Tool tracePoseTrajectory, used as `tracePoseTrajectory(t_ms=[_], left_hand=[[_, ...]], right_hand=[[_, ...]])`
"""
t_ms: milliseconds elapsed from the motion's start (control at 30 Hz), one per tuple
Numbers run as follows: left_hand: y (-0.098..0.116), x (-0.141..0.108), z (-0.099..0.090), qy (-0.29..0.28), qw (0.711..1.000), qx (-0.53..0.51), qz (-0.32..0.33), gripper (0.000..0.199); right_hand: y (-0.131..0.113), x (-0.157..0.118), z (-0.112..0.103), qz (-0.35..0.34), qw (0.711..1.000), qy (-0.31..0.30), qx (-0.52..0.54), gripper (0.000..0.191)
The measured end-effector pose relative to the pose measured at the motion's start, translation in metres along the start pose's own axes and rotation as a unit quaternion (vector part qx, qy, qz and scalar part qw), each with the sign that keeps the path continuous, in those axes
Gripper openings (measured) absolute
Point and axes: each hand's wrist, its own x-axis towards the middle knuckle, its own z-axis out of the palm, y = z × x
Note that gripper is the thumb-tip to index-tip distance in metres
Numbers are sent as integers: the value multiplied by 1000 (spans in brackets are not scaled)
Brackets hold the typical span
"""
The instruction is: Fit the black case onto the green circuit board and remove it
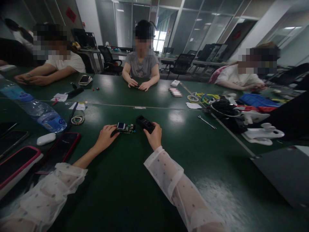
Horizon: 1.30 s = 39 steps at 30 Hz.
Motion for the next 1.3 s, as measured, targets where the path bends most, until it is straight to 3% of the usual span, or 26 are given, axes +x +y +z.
tracePoseTrajectory(t_ms=[700,1300], left_hand=[[-1,1,1,2,1000,-5,-1,29],[-2,2,0,-13,1000,-10,-12,31]], right_hand=[[4,4,3,-33,999,-3,-17,46],[4,4,5,-19,1000,-3,-3,52]])
